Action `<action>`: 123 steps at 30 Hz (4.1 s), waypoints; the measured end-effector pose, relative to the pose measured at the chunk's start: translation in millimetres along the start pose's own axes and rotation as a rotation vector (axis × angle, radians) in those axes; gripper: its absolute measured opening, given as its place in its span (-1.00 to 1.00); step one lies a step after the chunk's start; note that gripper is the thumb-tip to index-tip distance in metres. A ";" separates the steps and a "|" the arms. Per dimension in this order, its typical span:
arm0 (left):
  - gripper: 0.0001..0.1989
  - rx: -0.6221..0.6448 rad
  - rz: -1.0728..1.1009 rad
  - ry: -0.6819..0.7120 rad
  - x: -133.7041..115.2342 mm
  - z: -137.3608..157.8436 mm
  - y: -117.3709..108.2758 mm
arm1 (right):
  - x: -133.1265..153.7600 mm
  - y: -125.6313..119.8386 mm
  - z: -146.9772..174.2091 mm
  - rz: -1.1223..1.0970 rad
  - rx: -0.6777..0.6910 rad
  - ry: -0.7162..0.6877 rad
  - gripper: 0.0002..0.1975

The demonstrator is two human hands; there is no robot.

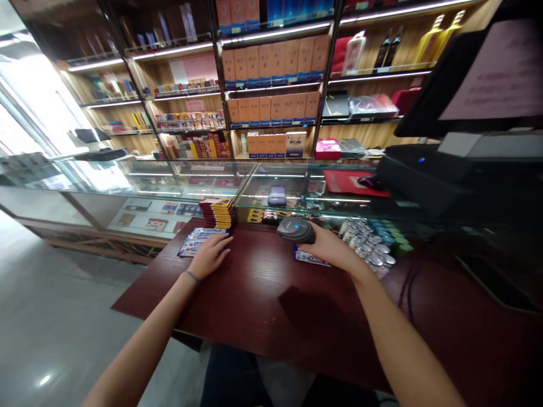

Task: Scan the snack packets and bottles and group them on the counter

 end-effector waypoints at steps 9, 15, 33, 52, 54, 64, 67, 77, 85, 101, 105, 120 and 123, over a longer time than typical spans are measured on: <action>-0.60 -0.017 0.440 0.096 -108.1 -94.9 77.5 | -26.9 -57.6 19.6 -0.115 0.040 0.095 -0.63; -0.62 0.009 0.412 0.282 -171.4 -126.9 128.8 | -58.4 -87.1 33.7 -0.176 0.059 0.153 -0.82; -0.76 0.085 0.139 0.482 -213.6 -134.4 166.6 | -84.0 -119.1 52.9 -0.266 -0.052 0.218 -0.84; -0.52 -0.291 1.468 -0.530 -112.6 -103.2 103.8 | -59.7 -84.2 23.6 -0.279 -0.150 0.173 -0.67; -0.51 -0.300 1.558 -0.614 -97.4 -93.6 96.8 | -52.5 -73.9 16.0 -0.258 -0.169 0.136 -0.60; -0.67 -0.297 1.570 -0.828 -49.6 -67.6 89.6 | -8.4 -1.4 -8.4 0.003 -0.133 0.054 -0.44; -0.67 -0.302 1.545 -0.841 -47.1 -65.8 89.4 | 2.5 20.6 -9.7 0.078 -0.022 0.049 -0.41; -0.67 -0.273 1.439 -0.899 -50.8 -69.2 83.5 | 11.1 36.1 -7.4 0.156 0.007 0.059 -0.50; -0.69 -0.278 1.565 -0.857 -50.6 -66.5 84.7 | 13.5 33.9 -5.8 0.123 0.015 0.093 -0.60; -0.64 -0.424 0.795 -0.410 -7.0 -72.8 3.5 | 14.7 50.7 -6.9 0.027 -0.030 0.049 -0.58; -0.71 -0.325 0.336 -0.226 14.9 -49.1 -31.0 | 16.1 58.6 -7.1 0.043 -0.021 0.042 -0.54; -0.73 0.137 0.025 -0.132 106.7 -10.6 -23.7 | 28.9 105.9 -5.8 0.023 0.129 0.101 -0.51; -0.68 0.170 0.019 -0.150 117.1 -12.4 -21.6 | 24.7 108.3 -7.6 0.013 0.128 0.098 -0.51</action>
Point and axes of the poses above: each hand's wrist, its own z-axis away from the middle knuckle, its own y-axis out of the palm, x = y × z, the point moved 4 cm from there along -z, towards the middle knuckle, and after that the axes turned 6 degrees about y, right-handed, at the moved point
